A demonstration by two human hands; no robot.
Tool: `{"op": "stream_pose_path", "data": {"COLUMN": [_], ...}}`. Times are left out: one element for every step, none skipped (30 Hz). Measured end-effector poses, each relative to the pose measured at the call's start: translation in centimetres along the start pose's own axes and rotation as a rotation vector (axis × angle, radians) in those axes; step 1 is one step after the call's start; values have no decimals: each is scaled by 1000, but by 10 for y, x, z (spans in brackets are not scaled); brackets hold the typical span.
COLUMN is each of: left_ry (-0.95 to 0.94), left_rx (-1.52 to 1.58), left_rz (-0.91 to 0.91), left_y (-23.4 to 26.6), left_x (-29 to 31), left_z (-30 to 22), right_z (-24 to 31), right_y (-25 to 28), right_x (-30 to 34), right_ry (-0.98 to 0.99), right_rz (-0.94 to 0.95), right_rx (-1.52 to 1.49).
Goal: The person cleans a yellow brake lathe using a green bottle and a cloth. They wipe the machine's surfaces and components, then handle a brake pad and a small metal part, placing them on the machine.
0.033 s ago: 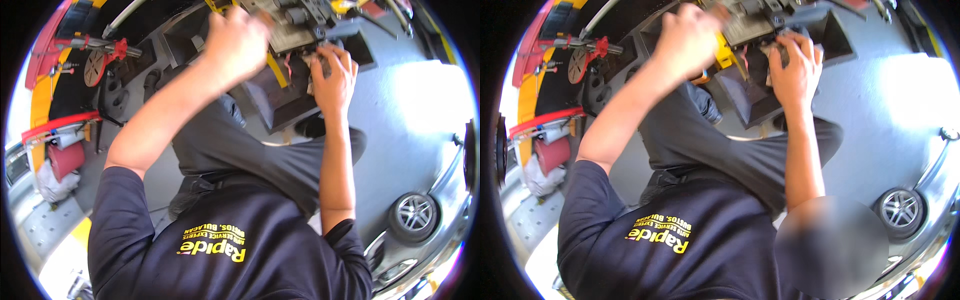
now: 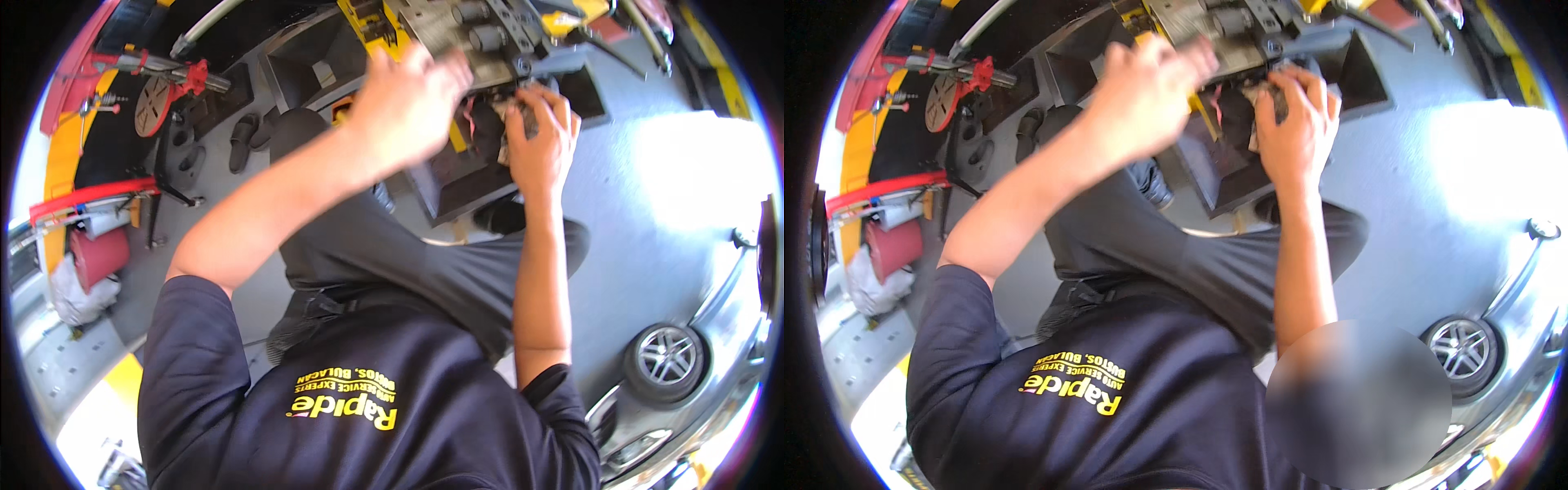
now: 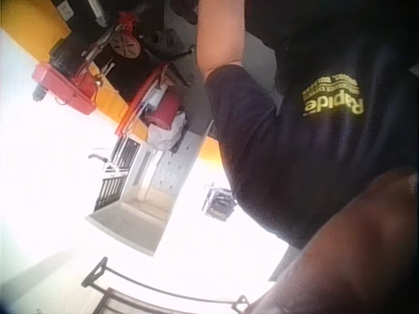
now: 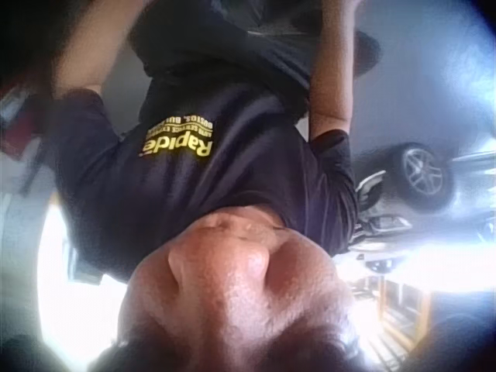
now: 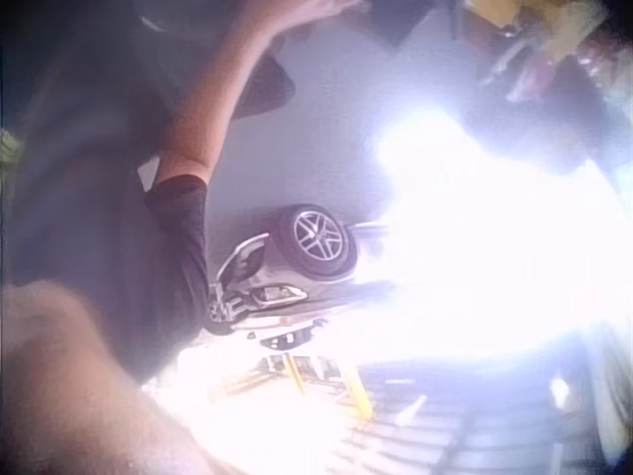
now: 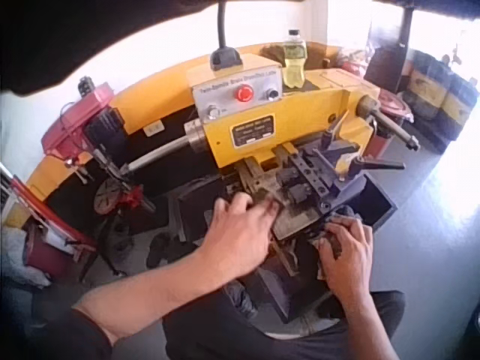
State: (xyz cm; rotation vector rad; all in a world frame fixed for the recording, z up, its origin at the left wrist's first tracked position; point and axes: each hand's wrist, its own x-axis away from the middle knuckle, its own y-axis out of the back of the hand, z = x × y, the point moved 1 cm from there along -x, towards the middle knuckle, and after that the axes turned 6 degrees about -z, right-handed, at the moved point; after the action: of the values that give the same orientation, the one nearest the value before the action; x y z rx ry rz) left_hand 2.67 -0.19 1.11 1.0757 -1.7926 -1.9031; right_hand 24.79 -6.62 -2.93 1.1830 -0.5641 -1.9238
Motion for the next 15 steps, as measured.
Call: {"op": "stream_pose_path", "data": {"left_ry": [-22,-39,89,154,179,189,352,562,658,736,778,824,855,887,894], "left_rx": [63,133,114,314,549,779,1086,1357,1652,1950,2060,2131,2182,2233,2308], "left_rz": [-74,-122,47,-27,-129,-241,-83,36,-30,-93,-141,-121,-113,-103,-106], "left_y": [-4,-4,18,17,12,9,27,45,45,40,33,31,30,27,24], "left_x": [3,9,-1,-3,3,6,13,17,27,32,35,37,37,37,36], "left_z": [-3,-7,-5,14,31,44,37,32,23,15,6,-2,-10,-18,-26], "right_z": [1,2,-2,2,7,10,16,23,37,49,64,72,76,81,95], "right_y": [0,0,1,5,10,15,22,24,28,30,31,29,24,19,18], "right_x": [-7,-8,-8,-9,-9,-13,-8,-5,-4,-4,-4,-2,2,6,3], "right_ry": [5,-8,-8,-50,-96,-140,-161,-253,-340,-429,-446,-537,-665,-793,-759], "right_rz": [-15,-7,2,18,33,35,25,65,116,157,215,271,280,289,218], "right_rx": [17,30,4,-68,-140,-209,-195,-373,-560,-741,-871,-965,-1104,-1243,-1430]}}
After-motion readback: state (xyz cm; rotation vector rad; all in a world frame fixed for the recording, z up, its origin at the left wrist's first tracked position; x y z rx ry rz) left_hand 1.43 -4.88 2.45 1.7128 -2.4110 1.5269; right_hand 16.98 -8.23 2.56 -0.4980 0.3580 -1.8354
